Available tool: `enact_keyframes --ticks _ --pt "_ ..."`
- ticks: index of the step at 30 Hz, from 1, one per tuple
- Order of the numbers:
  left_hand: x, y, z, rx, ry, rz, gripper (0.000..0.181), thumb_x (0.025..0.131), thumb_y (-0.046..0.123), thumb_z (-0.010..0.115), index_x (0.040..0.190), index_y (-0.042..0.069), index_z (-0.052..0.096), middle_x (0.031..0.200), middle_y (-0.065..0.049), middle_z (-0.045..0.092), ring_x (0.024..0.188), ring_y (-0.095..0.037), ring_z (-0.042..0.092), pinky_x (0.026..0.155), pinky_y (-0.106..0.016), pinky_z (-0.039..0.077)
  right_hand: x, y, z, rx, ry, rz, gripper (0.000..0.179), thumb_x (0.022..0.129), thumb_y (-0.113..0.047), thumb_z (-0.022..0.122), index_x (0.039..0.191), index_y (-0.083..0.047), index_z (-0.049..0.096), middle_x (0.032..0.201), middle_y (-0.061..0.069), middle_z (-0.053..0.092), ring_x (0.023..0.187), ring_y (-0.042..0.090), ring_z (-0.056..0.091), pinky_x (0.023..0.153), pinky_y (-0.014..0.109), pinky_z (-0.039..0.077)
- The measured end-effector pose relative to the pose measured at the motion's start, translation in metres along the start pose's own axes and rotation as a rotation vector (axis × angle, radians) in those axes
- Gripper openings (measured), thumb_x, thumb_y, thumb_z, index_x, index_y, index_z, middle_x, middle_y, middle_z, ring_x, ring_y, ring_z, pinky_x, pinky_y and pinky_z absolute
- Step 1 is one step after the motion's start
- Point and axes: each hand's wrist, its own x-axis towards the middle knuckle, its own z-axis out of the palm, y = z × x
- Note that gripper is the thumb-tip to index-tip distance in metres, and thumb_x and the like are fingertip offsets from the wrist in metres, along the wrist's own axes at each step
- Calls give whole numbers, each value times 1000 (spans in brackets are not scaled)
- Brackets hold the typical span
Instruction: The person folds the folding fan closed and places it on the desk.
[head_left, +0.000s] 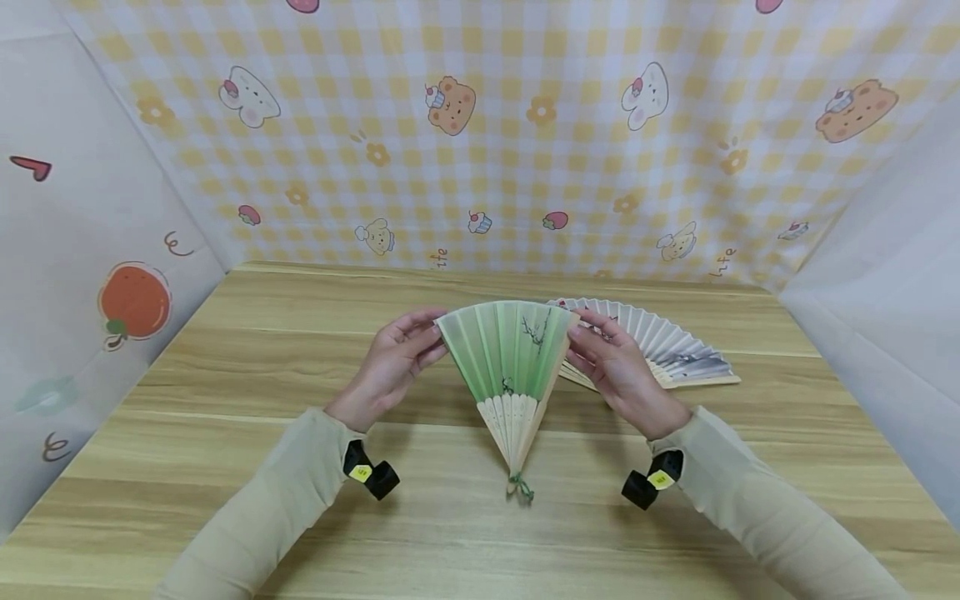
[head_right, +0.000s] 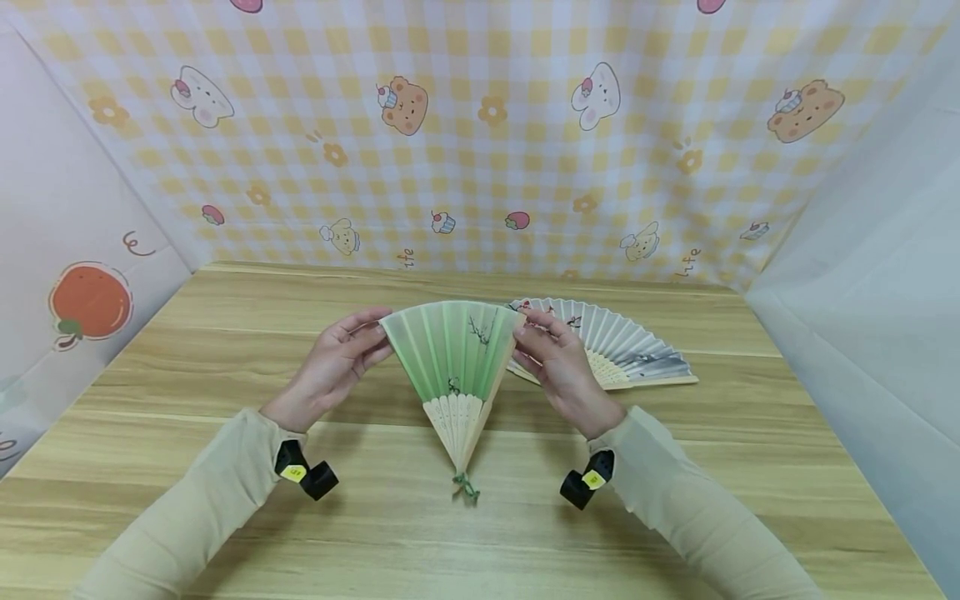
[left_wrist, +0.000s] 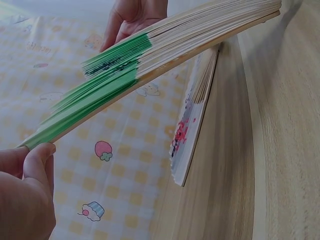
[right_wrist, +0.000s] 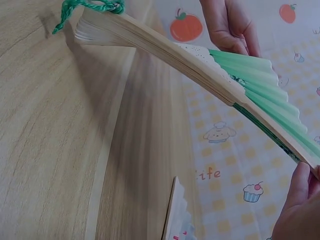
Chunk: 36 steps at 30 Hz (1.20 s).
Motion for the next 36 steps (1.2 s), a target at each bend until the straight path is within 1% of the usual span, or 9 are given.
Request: enact_keyframes --ticks 11,15,19,21,26,28,30,33,36 --pt "1 -2 3 -4 -5 -7 25 89 -8 43 97 11 58 95 -3 60 85 -13 61 80 -24 48 1 2 2 -25 -3 9 22 86 -4 55 105 -13 50 89 -1 61 78 9 61 72 20 51" --pt "1 -3 5 -1 -6 -16 23 89 -8 43 105 3 55 96 -3 59 85 -13 61 80 -24 48 2 3 4 -36 -6 12 24 86 -3 55 108 -12 49 91 -1 60 78 9 61 72 20 51" --pt "1 -4 5 5 -7 -22 26 89 -7 44 114 -4 48 96 -4 59 86 -13 61 80 -24 48 3 5 5 -33 -11 11 23 86 -3 55 107 -12 51 91 -1 60 79 9 61 73 20 50" --pt "2 -5 5 3 -8 -23 26 89 -7 44 114 -4 48 96 -4 59 86 -14 61 80 -24 48 3 5 5 -33 -15 9 21 87 -2 54 106 -12 52 92 -1 60 80 10 61 74 21 50" --pt "2 -5 6 -1 -12 -27 22 89 -7 44 106 3 54 97 -4 59 86 -14 60 80 -24 48 3 6 7 -44 -29 2 20 87 -3 53 104 -14 55 92 -1 60 79 10 61 73 21 50" --pt "2 -5 7 3 -14 -31 22 89 -7 44 103 6 56 97 -4 59 86 -14 60 80 -25 48 3 6 8 -49 -34 6 21 87 -3 54 105 -13 54 91 0 60 79 10 61 73 21 51" --pt "2 -6 8 6 -16 -35 22 89 -7 45 101 7 56 97 -4 58 86 -14 60 81 -25 48 3 6 10 -59 -34 14 25 86 -3 55 109 -11 52 90 0 59 79 10 61 73 21 51" --pt "2 -5 10 10 -18 -43 22 89 -6 45 103 6 55 98 -4 58 87 -14 60 81 -25 48 3 6 12 -71 -31 24 33 87 -3 55 119 -7 46 92 0 56 78 10 61 72 21 51" --pt "2 -5 10 13 -16 -49 22 89 -6 45 107 4 53 99 -4 58 87 -14 60 82 -25 47 2 5 13 -72 -32 24 37 87 -3 54 122 -5 43 94 0 55 77 9 60 71 20 51"
